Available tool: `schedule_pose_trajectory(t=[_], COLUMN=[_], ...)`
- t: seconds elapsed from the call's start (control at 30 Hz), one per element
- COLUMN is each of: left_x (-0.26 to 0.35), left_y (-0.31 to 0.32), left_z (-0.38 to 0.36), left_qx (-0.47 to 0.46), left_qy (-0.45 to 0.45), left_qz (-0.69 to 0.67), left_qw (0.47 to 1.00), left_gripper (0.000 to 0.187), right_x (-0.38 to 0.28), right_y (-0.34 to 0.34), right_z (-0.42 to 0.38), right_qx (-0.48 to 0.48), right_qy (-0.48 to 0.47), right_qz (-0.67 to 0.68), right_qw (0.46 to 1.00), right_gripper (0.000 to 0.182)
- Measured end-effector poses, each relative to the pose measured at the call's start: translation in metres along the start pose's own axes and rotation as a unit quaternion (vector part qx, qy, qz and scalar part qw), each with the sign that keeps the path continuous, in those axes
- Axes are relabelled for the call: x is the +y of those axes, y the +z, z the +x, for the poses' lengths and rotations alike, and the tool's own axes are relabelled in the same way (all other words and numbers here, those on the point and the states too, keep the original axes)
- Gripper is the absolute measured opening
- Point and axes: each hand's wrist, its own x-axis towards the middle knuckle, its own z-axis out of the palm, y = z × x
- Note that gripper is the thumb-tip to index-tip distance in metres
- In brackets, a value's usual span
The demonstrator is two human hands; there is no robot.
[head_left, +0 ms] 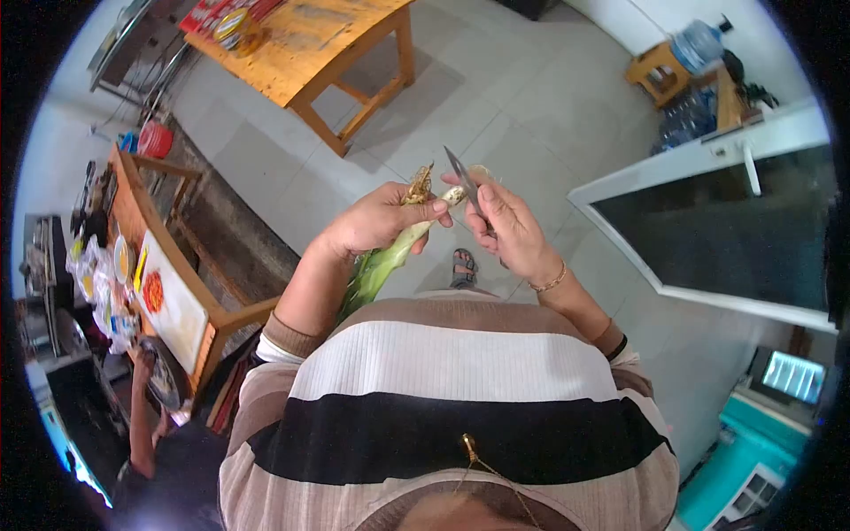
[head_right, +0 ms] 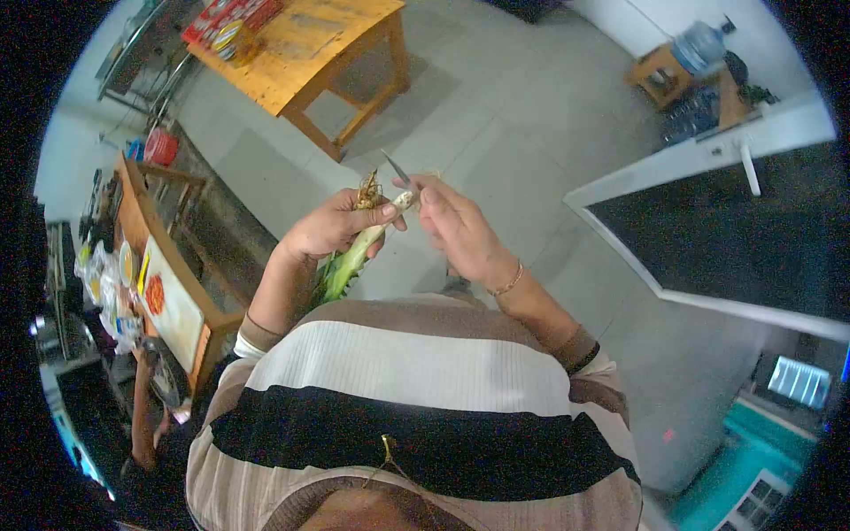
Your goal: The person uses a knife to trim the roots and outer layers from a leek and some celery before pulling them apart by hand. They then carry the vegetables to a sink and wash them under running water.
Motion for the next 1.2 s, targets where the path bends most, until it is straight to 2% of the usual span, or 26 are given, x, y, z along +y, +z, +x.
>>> schedule_pose_trajectory(t=[0.23,0.47,0.63,0.73,0.83,0.93,1.03,1.2], left_x=[0.011,-0.002,-0.009,-0.010,-0.014,-0.020,-0.026,-0.035], left_y=[-0.017,-0.037,-0.066,-0.095,-0.127,-0.166,-0.205,-0.256], left_z=[0.017,0.001,-0.023,-0.035,-0.051,-0.074,-0.098,-0.131], left_qx=[0.096,0.205,0.257,0.276,0.288,0.298,0.320,0.347], left_qy=[0.023,0.044,0.040,0.033,0.043,0.033,0.041,0.048], left_qz=[-0.058,-0.079,-0.093,-0.088,-0.075,-0.082,-0.064,-0.050], left_qw=[0.993,0.975,0.961,0.957,0.954,0.950,0.944,0.935], left_gripper=[0.034,0.032,0.031,0.030,0.030,0.030,0.029,0.029], right_x=[-0.016,-0.011,-0.016,-0.010,0.001,-0.005,-0.014,-0.012], right_y=[-0.033,-0.011,0.024,0.048,0.080,0.117,0.151,0.201], right_z=[0.063,0.109,0.145,0.173,0.203,0.233,0.263,0.308], right_qx=[-0.060,-0.171,-0.205,-0.188,-0.167,-0.187,-0.230,-0.258], right_qy=[0.030,0.021,0.032,0.015,-0.050,-0.011,0.034,0.004], right_qz=[0.045,-0.027,-0.064,-0.101,-0.136,-0.119,-0.047,-0.076], right_qw=[0.997,0.985,0.976,0.977,0.975,0.975,0.971,0.963], right_gripper=[0.045,0.047,0.042,0.042,0.043,0.044,0.044,0.044])
